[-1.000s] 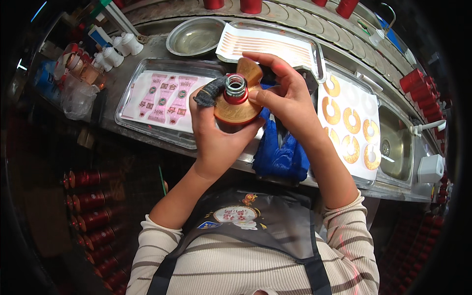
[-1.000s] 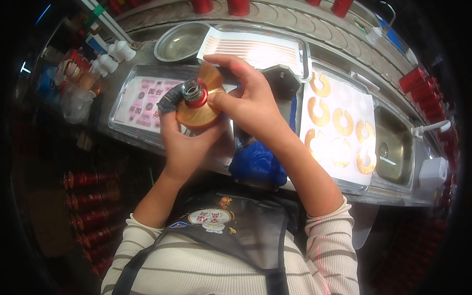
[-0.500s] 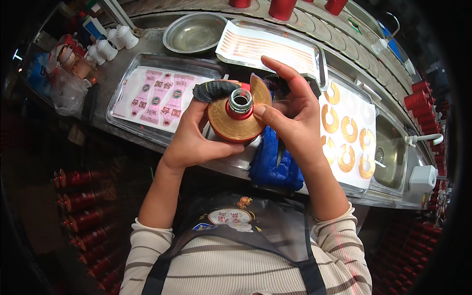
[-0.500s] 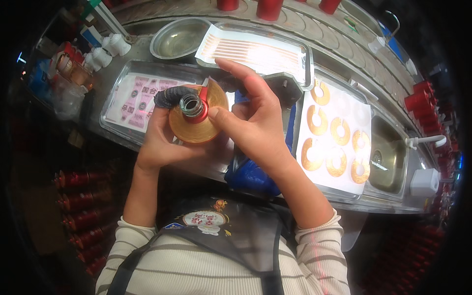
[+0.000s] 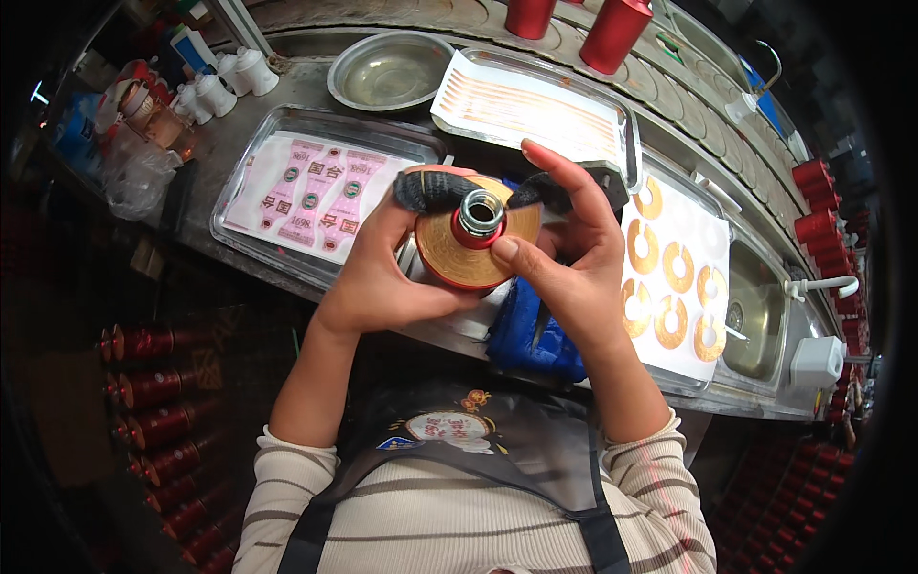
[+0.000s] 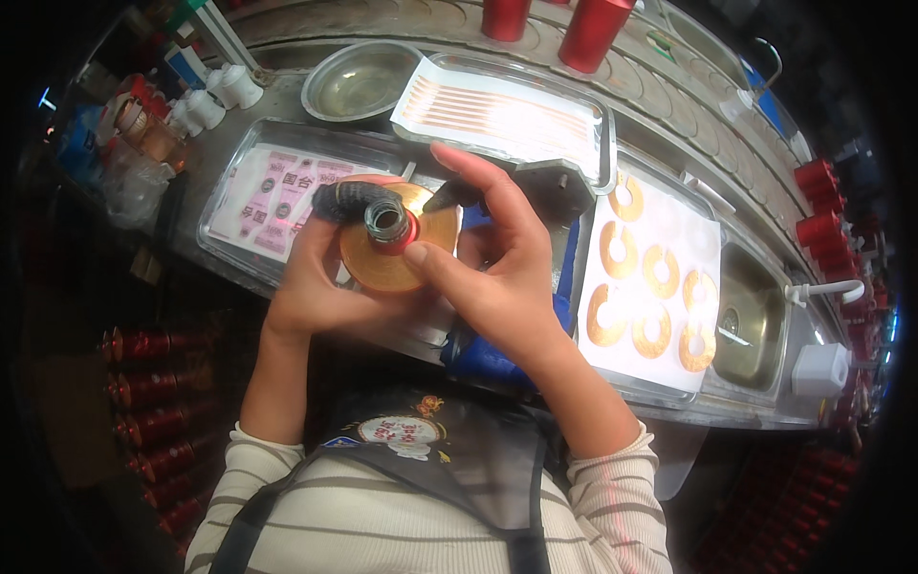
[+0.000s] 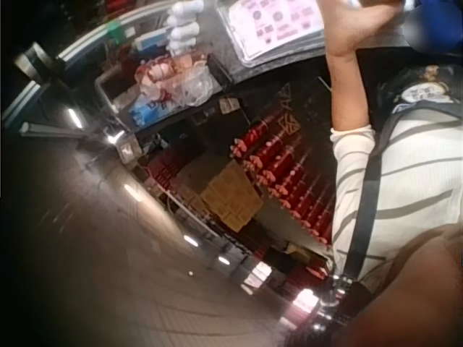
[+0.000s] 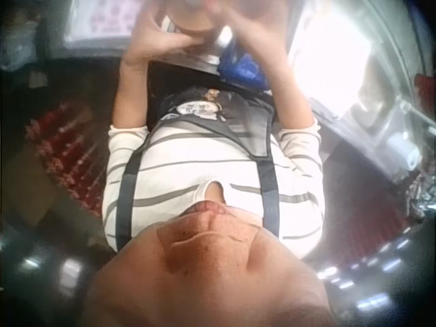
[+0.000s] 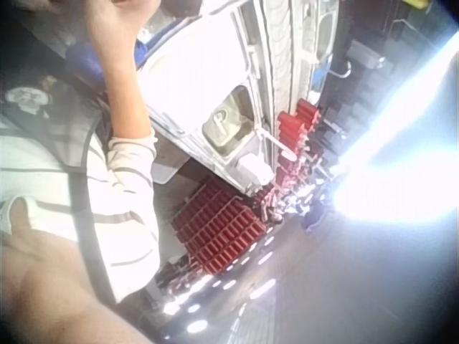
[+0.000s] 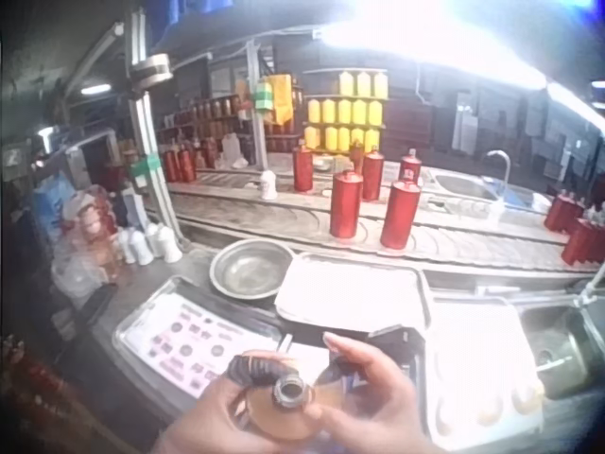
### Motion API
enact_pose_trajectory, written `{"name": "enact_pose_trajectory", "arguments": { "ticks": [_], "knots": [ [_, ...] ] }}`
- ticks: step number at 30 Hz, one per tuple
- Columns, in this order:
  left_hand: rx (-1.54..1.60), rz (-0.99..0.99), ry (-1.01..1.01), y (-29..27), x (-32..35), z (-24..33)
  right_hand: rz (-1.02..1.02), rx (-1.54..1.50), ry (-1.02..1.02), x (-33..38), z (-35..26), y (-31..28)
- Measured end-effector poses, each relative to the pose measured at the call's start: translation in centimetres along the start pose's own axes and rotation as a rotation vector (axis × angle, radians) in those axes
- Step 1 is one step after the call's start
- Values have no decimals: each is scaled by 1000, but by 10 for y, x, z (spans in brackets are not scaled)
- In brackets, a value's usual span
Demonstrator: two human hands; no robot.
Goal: The person picks up a red cylindrical container, places a circular gold seal on the top, and then applies a rectangular paper label to the side. They smooth the label with their fingers and rotate the container to check alignment before placing it back on the counter.
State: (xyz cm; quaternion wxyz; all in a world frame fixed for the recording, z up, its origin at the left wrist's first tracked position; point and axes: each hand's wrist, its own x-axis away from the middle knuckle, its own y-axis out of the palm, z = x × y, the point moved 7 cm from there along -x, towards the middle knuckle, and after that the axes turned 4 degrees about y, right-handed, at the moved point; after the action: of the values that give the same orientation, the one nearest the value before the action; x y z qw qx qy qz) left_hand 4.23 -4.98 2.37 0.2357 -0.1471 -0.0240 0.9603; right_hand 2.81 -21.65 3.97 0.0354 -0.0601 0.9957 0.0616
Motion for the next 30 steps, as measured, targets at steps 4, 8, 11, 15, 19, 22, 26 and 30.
{"name": "enact_pose_trajectory", "arguments": {
  "ticks": [4, 8, 11, 15, 19, 22, 26, 30],
  "knots": [
    [295, -90, 11, -7, -5, 1, 69, -33, -24, 3, 0, -1],
    [421, 1, 22, -16, -2, 0, 171, -22, 12, 3, 2, -16],
    [392, 71, -53, -11, -2, 0, 144, -66, 111, 4, 4, -7],
    [404, 97, -96, -2, 1, -1, 95, -59, 126, 2, 24, -3],
    [411, 98, -78, -1, 3, 1, 67, -91, 205, 4, 23, -2],
    [379, 93, -99, 1, 2, 2, 33, 227, 98, 14, 19, -2],
    [379, 112, -128, 3, 6, 0, 18, 168, 93, 14, 22, 1],
    [362, 76, -82, 0, 7, -1, -54, 206, 130, 13, 20, 1]
  ]
}}
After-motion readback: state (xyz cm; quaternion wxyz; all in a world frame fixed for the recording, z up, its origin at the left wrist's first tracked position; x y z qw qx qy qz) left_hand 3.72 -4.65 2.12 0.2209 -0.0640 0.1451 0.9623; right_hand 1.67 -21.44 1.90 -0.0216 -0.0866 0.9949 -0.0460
